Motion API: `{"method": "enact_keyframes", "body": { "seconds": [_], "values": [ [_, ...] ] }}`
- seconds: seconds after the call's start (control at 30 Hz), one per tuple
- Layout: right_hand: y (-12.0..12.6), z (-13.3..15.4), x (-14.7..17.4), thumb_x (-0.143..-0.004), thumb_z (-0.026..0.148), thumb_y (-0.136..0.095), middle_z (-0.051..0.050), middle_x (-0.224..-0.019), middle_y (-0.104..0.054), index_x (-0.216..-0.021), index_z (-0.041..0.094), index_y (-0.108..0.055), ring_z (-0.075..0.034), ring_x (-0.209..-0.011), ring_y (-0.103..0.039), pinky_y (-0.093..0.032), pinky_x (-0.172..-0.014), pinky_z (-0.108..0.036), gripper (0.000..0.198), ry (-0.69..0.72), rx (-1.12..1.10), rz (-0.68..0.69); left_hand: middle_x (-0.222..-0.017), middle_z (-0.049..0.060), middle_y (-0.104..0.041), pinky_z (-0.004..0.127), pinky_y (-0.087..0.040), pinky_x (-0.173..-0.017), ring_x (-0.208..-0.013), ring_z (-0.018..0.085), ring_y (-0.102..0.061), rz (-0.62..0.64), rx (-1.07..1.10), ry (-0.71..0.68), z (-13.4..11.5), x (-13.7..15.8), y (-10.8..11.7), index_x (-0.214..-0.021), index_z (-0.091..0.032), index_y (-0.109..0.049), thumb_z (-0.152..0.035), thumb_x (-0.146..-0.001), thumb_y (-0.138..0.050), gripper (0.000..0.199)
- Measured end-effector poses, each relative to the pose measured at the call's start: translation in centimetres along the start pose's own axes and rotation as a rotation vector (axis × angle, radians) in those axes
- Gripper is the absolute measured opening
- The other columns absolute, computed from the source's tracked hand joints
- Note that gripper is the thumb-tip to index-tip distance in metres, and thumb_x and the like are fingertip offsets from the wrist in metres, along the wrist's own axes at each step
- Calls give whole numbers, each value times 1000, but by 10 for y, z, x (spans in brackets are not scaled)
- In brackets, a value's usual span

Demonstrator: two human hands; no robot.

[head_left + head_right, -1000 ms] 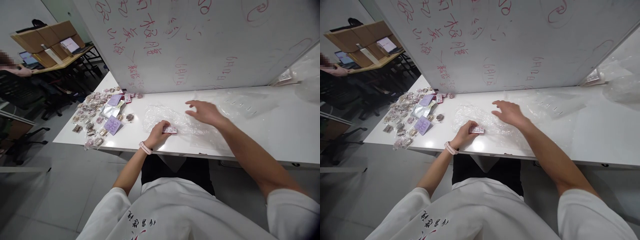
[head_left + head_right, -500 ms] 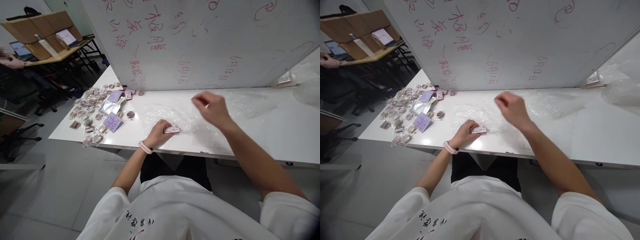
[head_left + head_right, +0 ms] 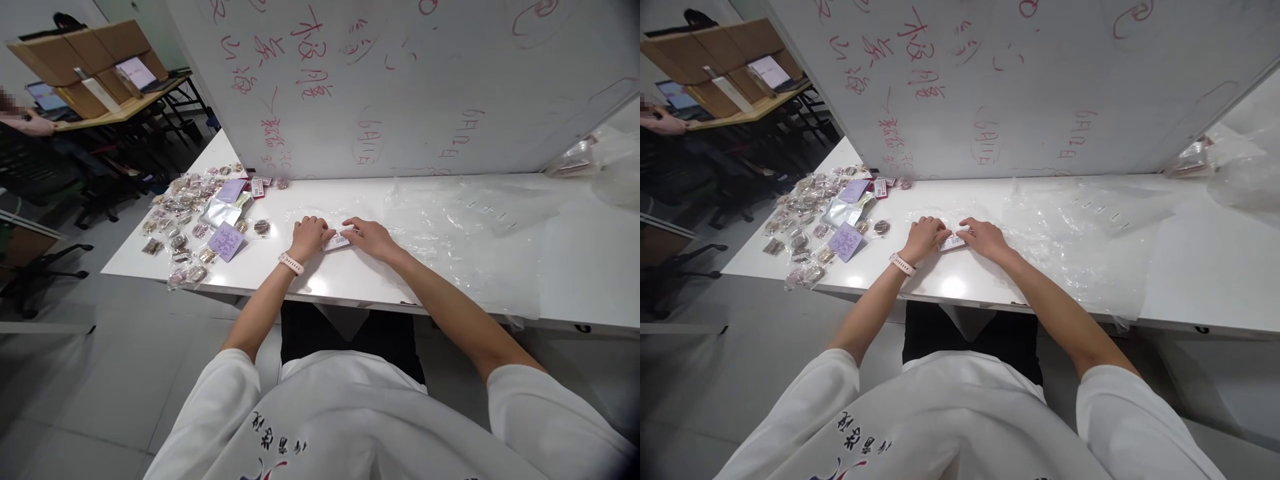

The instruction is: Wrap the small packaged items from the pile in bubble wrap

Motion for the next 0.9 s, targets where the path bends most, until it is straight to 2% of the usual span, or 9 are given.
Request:
{"method": "enact_keyframes", "body": {
  "seconds": [0.1, 0.2, 0.3, 0.4, 0.53, 0.6, 0.67, 0.8, 0.9],
  "values": [
    [-2, 17, -3, -99, 30, -47, -16, -125, -64, -127, 17, -65, -33, -114, -56, -42, -94, -48, 36, 90, 255, -176, -107, 15, -66, 49, -41, -95, -112, 35, -53, -199, -15, 93, -5, 3, 5, -105, -17, -65, -29, -84, -73, 26],
    [-10, 23, 4, -100, 27, -43, -15, -129, -62, -121, 20, -68, -34, -116, -51, -42, -93, -51, 33, 297, 322, -194, -107, 14, -66, 51, -43, -98, -113, 33, -57, -310, 237, 164, -19, 33, 16, -97, -18, -65, -26, -86, -68, 15],
    [-17, 13, 13, -99, 32, -48, -11, -132, -60, -129, 24, -63, -31, -114, -51, -48, -89, -47, 34, 374, 231, -79, -99, 12, -70, 48, -53, -92, -99, 28, -67, -74, 922, 320, -32, 79, 17, -91, -17, -67, -38, -90, -62, 22],
    [-19, 2, 16, -100, 29, -46, -11, -133, -57, -134, 23, -59, -29, -116, -49, -51, -90, -43, 37, 349, 141, -71, -111, 16, -72, 49, -55, -99, -109, 29, -69, 135, 1551, 541, -34, 111, 12, -99, -15, -69, -37, -85, -65, 26],
    [-22, -5, 14, -100, 28, -47, -11, -129, -58, -130, 23, -61, -28, -114, -50, -51, -89, -44, 34, 338, 87, -101, -108, 16, -73, 44, -52, -108, -117, 26, -67, -71, 1829, 769, -12, 99, 10, -88, -15, -67, -23, -82, -59, 12],
    [-24, -7, 12, -100, 28, -47, -11, -129, -58, -130, 23, -62, -29, -113, -50, -52, -88, -44, 34, 347, 75, -116, -104, 14, -73, 43, -51, -108, -116, 25, -67, -189, 1768, 781, -3, 79, 8, -86, -15, -66, -21, -83, -56, 12],
    [-26, -9, 9, -100, 27, -48, -11, -128, -59, -130, 23, -62, -28, -113, -50, -52, -88, -44, 33, 357, 65, -127, -111, 14, -73, 43, -49, -110, -120, 25, -65, -248, 1533, 667, -3, 60, 5, -94, -14, -67, -23, -87, -53, 18],
    [-25, -6, 10, -99, 23, -50, -11, -126, -61, -128, 21, -64, -27, -112, -52, -52, -86, -41, 32, 364, 83, -125, -143, 13, -59, 52, -30, -122, -143, 29, -45, -128, 600, 202, -28, 45, -11, -129, -18, -63, -27, -95, -49, 37],
    [-18, 6, 28, -99, 17, -45, -13, -131, -61, -126, 17, -65, -28, -114, -54, -51, -86, -41, 33, 363, 227, -189, -154, 17, -47, 56, -15, -127, -152, 30, -31, -53, 133, 24, -38, 48, -23, -142, -12, -53, -22, -99, -43, 45]
  ]
}}
Point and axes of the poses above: each hand's wrist, its own x-axis away from the middle knuckle, its own y-axis out of the back of the hand, z = x × y, the point moved 2 cm from there along -x, towards the middle knuckle
